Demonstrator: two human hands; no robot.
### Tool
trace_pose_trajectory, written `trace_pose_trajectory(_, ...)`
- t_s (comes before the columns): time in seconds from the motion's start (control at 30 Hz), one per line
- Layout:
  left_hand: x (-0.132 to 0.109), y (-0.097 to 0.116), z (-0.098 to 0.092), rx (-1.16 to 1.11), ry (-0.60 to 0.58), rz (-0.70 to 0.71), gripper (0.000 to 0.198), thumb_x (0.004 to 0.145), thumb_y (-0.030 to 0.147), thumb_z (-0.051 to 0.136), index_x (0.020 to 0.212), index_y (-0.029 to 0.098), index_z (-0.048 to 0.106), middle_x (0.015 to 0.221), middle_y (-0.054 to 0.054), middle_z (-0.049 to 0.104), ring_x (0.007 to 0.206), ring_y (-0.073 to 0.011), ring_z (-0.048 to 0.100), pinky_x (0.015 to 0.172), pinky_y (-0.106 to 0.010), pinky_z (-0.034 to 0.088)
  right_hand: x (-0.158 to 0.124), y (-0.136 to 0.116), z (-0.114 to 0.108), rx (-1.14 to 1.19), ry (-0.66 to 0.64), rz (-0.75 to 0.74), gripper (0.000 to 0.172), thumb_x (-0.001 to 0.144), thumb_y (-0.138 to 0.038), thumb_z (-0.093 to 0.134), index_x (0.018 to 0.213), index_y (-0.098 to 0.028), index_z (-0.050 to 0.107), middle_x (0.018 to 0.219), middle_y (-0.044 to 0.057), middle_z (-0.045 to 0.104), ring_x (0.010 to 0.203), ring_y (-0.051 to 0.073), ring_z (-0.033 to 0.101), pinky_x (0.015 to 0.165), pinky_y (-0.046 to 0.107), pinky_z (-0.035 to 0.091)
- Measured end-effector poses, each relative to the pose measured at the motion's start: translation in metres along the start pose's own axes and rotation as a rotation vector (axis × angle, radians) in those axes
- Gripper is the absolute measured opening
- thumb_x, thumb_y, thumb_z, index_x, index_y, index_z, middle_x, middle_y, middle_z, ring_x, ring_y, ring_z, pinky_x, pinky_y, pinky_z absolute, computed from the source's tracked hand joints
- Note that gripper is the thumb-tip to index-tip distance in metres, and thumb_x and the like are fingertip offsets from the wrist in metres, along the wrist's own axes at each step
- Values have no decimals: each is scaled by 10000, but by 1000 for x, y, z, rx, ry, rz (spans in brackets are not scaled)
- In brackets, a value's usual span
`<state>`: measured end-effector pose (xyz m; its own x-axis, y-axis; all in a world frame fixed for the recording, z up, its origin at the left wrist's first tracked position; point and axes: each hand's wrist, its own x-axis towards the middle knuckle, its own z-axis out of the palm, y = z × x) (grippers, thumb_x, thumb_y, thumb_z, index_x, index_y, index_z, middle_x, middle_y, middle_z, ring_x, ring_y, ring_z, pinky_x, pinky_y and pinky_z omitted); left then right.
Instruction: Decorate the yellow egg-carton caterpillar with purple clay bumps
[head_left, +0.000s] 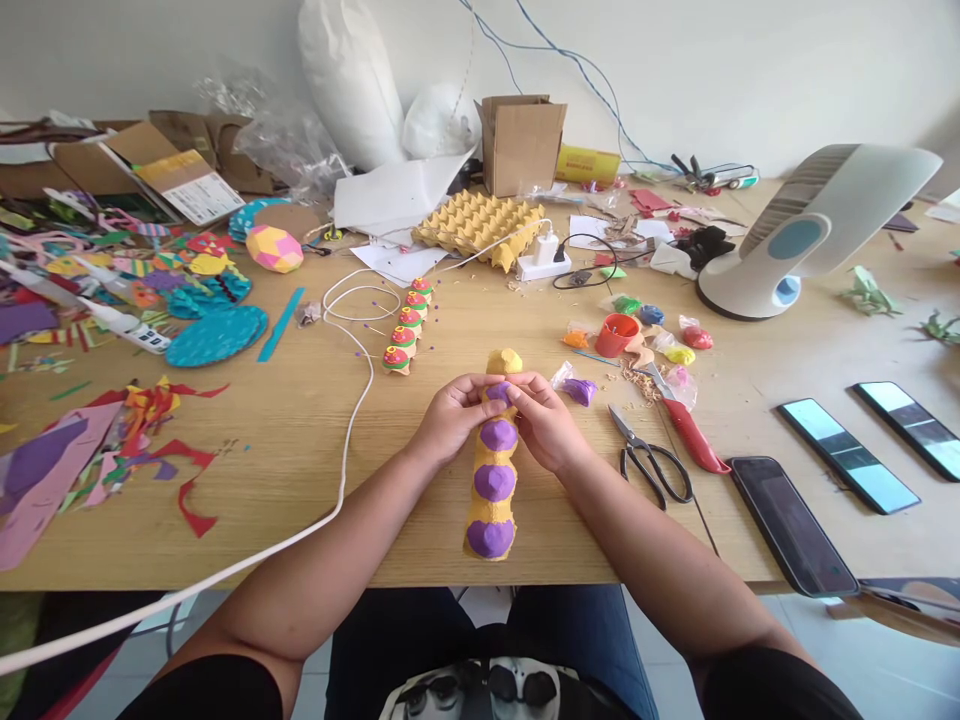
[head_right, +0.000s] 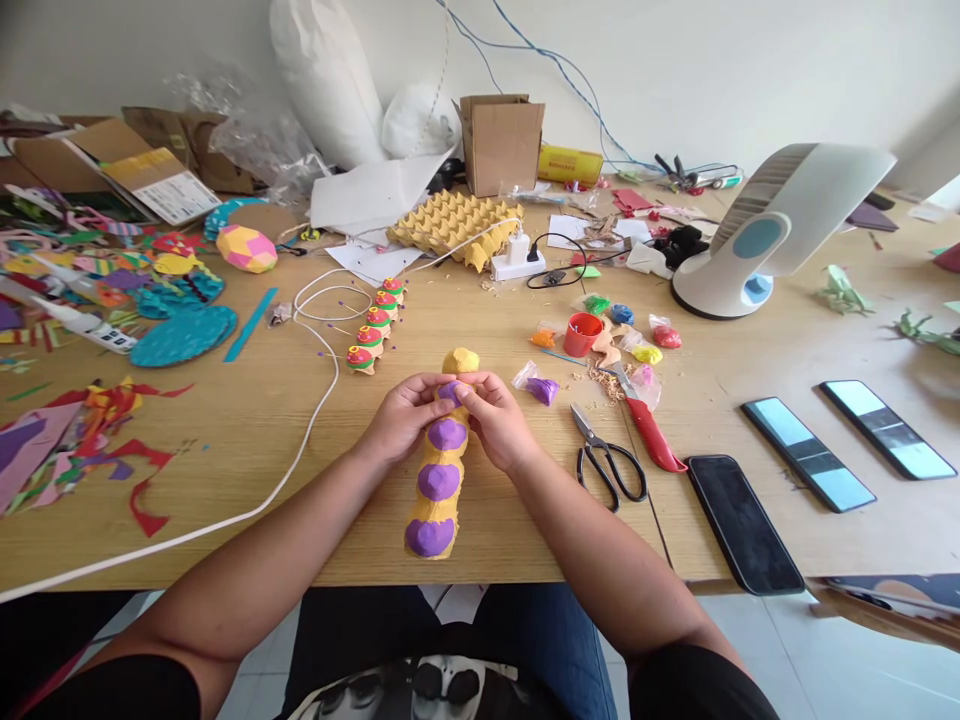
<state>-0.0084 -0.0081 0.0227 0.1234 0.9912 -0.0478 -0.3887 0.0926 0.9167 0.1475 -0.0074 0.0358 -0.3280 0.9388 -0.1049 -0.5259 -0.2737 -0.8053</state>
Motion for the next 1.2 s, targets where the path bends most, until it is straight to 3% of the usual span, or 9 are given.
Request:
trace_pose_trajectory(0.23, 0, 2, -2, -61, -53, -21, 418, 679, 263, 912, 1053, 191, 740, 937, -39, 774, 830, -143, 710, 727, -227, 532, 1, -2, -2, 28, -23, -4, 321, 752, -436, 860, 941, -254, 675, 848, -35, 662, 730, 119, 582, 640, 230, 470)
trace_pose_trajectory(0.4, 0, 1, 2, -76, 41, 2, 383, 653, 276, 926, 980, 178, 753, 948, -45, 791, 842, -149, 725, 791, -258, 550, 0, 0, -2, -43, -19, -49, 318, 781, -445, 840, 968, -251, 671, 845, -39, 658, 724, 106, 567, 632, 214, 456)
trace_pose_trajectory(0.53, -1, 2, 4, -119, 87, 7, 362, 651, 278, 929, 961, 186, 767, 936, -35, 794, 826, -129, 721, 783, -239, 549, -1, 1, 0, -65, -88, -39, 389, 745, -384, 879, 1030, -263, 643, 924, -31, 693, 772, 110, 605, 672, 220, 494)
trace_pose_trajectory(0.8, 0, 4, 0, -224, -13, -69, 362, 690, 317, 911, 1001, 192, 774, 968, -49, 789, 801, -127, 719, 703, -220, 539, 5, -1, -5, -136, -110, -103, 416, 702, -302, 907, 1027, -252, 652, 899, -29, 703, 783, 117, 640, 715, 243, 543)
trace_pose_trajectory(1.2, -3, 8, 2, -222, 24, -66, 327, 732, 304, 884, 1024, 208, 773, 985, -41, 790, 801, -142, 725, 717, -238, 566, 4, -8, -9, -41, -162, 15, 379, 750, -335, 883, 1071, -259, 697, 980, -15, 740, 861, 118, 685, 766, 244, 565)
